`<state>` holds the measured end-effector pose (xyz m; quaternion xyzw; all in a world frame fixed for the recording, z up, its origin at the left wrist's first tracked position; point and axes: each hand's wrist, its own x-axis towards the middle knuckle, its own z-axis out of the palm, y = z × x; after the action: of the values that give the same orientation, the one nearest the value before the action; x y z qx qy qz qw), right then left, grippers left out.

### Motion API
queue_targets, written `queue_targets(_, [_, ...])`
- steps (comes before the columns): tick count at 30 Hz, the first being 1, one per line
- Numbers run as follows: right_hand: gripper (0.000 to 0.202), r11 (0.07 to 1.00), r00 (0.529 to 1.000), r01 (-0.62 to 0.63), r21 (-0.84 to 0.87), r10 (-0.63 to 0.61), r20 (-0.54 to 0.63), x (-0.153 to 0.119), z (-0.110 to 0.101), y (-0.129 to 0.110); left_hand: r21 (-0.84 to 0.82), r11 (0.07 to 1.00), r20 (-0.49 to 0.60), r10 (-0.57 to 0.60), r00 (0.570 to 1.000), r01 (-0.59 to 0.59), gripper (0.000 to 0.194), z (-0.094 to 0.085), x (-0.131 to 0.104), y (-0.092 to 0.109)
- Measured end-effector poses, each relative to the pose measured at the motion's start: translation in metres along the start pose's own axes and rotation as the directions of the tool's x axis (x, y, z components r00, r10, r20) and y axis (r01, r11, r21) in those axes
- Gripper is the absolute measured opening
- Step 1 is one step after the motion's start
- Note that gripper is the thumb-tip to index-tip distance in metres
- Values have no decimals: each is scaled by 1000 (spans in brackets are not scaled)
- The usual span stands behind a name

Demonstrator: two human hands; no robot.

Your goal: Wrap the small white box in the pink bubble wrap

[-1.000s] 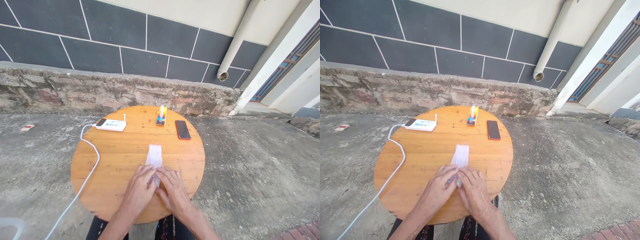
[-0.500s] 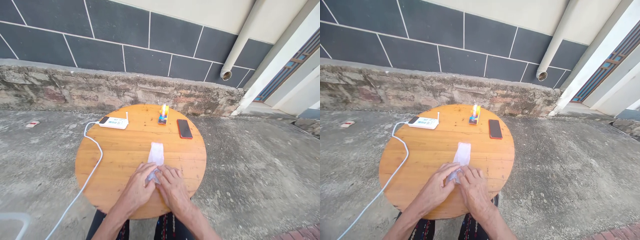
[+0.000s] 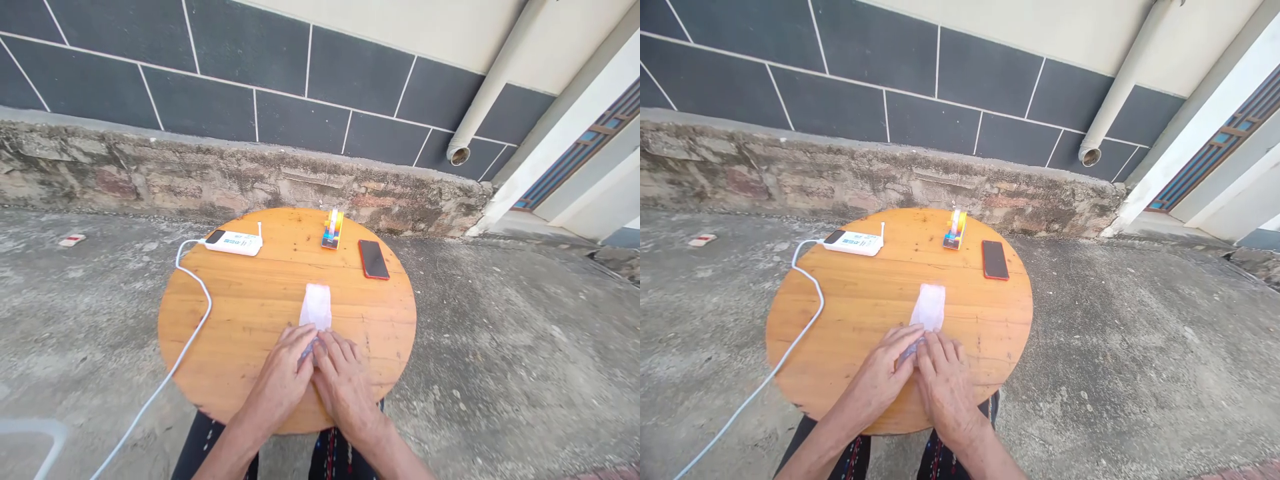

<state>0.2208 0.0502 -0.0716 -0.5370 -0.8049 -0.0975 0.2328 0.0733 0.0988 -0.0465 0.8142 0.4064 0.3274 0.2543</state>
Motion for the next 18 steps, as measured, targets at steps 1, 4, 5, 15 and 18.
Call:
queue_targets(1, [35, 1000, 1000, 4, -5, -4, 1, 1, 1, 0, 4, 1000, -5, -10, 1000, 10, 43, 1, 0, 1])
queue_targets(4, [33, 1000, 1000, 21, -14, -21, -3, 3, 3, 3, 1, 999, -7, -35, 999, 35, 42, 4, -1, 2])
queue_targets(5, [32, 1000, 1000, 25, -15, -25, -2, 4, 3, 3, -7, 999, -5, -43, 999, 43, 42, 4, -2, 1])
queue_targets(15, [20, 999, 997, 46, -20, -45, 59, 12, -3, 5, -114, 993, 37, 15, 999, -11, 48, -19, 2, -15])
queue_targets(18, [22, 999, 997, 47, -8, -46, 68, 13, -6, 6, -136, 990, 12, 32, 999, -30, 49, -25, 12, -22])
